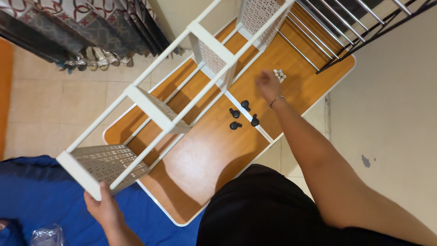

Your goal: The person assembles a white plastic shelving unit by inserting perforated panels into a frame and connecting white plastic rods. They repeatedly adjust the frame and panels on a wooden table, then place black plastic feet onto the base.

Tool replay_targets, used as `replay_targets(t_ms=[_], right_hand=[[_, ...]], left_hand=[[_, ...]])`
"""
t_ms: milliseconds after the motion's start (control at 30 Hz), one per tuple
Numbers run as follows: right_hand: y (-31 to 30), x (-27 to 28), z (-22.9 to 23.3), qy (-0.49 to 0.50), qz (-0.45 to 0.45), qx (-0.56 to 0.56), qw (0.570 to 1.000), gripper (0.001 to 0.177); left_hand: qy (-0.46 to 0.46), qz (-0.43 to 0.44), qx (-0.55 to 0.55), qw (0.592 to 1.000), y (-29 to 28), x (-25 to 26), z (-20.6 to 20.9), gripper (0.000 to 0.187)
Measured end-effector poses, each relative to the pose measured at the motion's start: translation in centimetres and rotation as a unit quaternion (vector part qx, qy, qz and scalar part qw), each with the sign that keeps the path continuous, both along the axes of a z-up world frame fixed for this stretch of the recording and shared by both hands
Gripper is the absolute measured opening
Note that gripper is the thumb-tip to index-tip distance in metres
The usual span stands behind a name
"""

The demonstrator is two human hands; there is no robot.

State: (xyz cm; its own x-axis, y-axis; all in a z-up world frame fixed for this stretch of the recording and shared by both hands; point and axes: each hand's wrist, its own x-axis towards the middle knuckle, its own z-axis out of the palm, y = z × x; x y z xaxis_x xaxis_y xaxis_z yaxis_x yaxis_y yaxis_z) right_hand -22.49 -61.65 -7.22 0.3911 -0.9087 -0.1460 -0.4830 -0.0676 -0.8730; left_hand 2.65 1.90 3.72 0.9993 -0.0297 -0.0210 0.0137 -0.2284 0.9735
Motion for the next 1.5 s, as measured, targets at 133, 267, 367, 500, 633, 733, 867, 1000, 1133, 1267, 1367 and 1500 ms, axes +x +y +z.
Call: replay_targets(t_ms=[133,267,367,500,633,733,867,1000,1133,1267,1367,1500], right_hand=[[-3.5,-5.9,-5.8,0.156,0.025,-0.077,0.984,0.032],[-6.4,-7.7,-9.4,0.171,0.011,-0.247,0.954,0.070],[-8.8,-8.1,-11.0,0.226,0.053,-0.264,0.936,0.087],[-8.7,-6.5,-10.4,0.142,0.008,-0.147,0.979,0.066],[-4.0,-1.4,-4.9,-0.231,0.037,0.084,0.969,0.083],[-0.3,2.6,1.4,-0.404,0.094,0.219,0.883,0.101],[1.8,8.9,8.4,-0.386,0.058,0.332,0.858,0.100],[2.3,13.7,11.4,-0.373,0.117,0.291,0.873,0.102],[1.5,17.5,11.5,-0.333,0.145,0.297,0.883,0.095],[-0.2,20.6,11.1,-0.291,0.192,0.285,0.893,0.089],[-1.2,22.9,10.4,-0.338,0.212,0.281,0.873,0.084],[-2.3,25.1,9.5,-0.325,0.233,0.243,0.884,0.075]], left_hand=[[0.018,0.071,0.066,0.995,-0.4,-0.1,-0.7,0.026],[-0.100,0.004,0.037,0.994,-1.6,-0.4,1.2,0.033],[-0.160,-0.095,0.093,0.978,-2.9,-0.2,4.3,0.073],[-0.353,-0.175,0.437,0.809,-4.4,1.8,7.8,0.054],[-0.256,-0.190,0.515,0.796,-5.8,1.3,9.4,0.036],[-0.307,-0.214,0.495,0.784,-6.3,0.6,10.0,0.048],[-0.271,-0.153,0.531,0.788,-5.2,-1.7,9.4,0.038],[-0.238,-0.090,0.556,0.791,-4.5,-6.3,9.1,0.036],[-0.186,-0.044,0.554,0.810,-5.9,-11.0,10.0,0.033],[-0.218,-0.077,0.527,0.818,-8.5,-15.0,13.0,0.041],[-0.102,-0.124,0.481,0.862,-9.5,-17.5,15.1,0.054],[0.003,-0.226,0.488,0.843,-10.0,-20.5,16.0,0.068]])
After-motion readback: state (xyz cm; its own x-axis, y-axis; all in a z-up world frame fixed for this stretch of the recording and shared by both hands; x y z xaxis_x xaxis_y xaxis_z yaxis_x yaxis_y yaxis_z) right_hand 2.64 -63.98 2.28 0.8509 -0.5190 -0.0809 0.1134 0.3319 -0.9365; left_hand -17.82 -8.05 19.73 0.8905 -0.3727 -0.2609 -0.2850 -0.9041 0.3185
